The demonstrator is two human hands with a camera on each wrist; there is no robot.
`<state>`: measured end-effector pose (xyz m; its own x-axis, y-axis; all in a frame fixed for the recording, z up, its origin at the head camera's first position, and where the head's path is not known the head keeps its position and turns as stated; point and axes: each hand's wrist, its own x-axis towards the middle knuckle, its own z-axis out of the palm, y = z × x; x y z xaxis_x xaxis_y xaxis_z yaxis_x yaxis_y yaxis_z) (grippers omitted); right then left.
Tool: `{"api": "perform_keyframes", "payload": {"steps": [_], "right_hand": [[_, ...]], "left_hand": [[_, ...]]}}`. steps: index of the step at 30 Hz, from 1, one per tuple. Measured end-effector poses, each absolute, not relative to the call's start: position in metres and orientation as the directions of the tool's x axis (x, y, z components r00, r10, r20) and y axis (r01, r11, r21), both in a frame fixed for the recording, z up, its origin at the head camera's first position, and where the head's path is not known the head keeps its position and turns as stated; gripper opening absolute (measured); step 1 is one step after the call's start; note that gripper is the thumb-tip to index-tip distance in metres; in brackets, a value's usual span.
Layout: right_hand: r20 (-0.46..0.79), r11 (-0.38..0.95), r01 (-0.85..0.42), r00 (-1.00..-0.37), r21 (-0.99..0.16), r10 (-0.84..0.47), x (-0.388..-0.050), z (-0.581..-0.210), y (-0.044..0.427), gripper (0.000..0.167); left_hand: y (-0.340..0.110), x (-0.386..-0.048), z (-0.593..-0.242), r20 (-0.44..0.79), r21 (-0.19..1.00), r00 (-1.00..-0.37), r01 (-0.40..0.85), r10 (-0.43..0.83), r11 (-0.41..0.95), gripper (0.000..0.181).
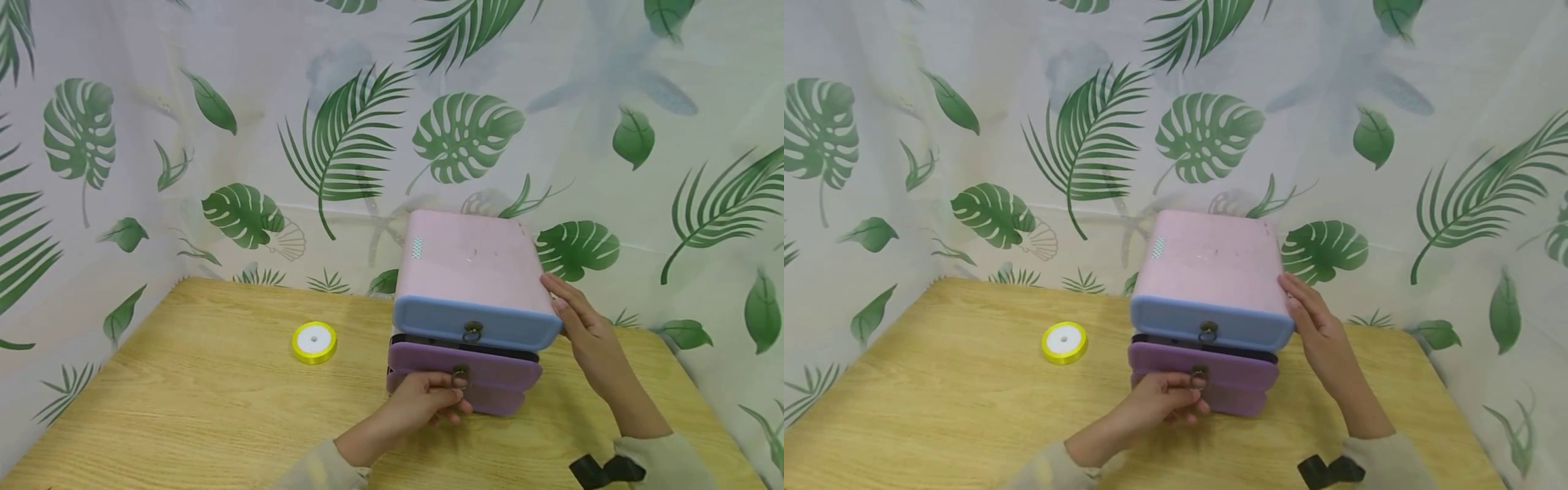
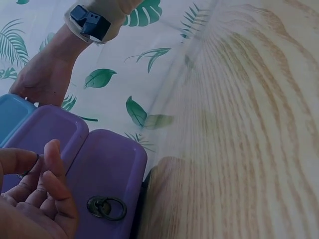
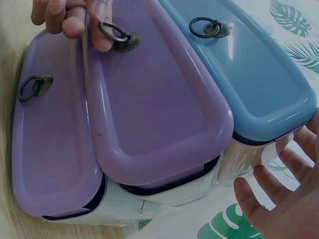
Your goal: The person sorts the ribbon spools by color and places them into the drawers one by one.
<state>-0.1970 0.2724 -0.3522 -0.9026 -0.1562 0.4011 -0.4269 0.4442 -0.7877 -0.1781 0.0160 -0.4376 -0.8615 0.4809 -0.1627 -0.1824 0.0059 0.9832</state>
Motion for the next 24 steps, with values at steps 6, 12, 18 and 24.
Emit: {"api": "perform_keyframes", "payload": {"steps": [6,12,18,24], "right_hand": [[0.405,0.443,-0.430,-0.901,-0.787,-0.155,-0.1969,-0.3525,0.2727,0.044],[0.408,0.459,-0.434,-0.899,-0.775,-0.160,-0.1973,-0.3532,0.2738,0.044],[0.405,0.480,-0.433,-0.899,-0.763,-0.168,-0.1975,-0.3537,0.2745,0.044],[0.406,0.471,-0.435,-0.898,-0.767,-0.169,-0.1979,-0.3541,0.2748,0.044]], "left_hand": [[0.0187,-0.1773,-0.4351,-0.154,0.984,-0.863,-0.176,0.481,0.000,0.021],[0.0203,-0.1776,-0.4343,-0.152,0.984,-0.861,-0.179,0.486,-0.009,0.020],[0.0197,-0.1774,-0.4320,-0.146,0.984,-0.857,-0.180,0.494,-0.020,0.020],[0.0198,-0.1781,-0.4310,-0.138,0.984,-0.854,-0.178,0.502,-0.031,0.021]]}}
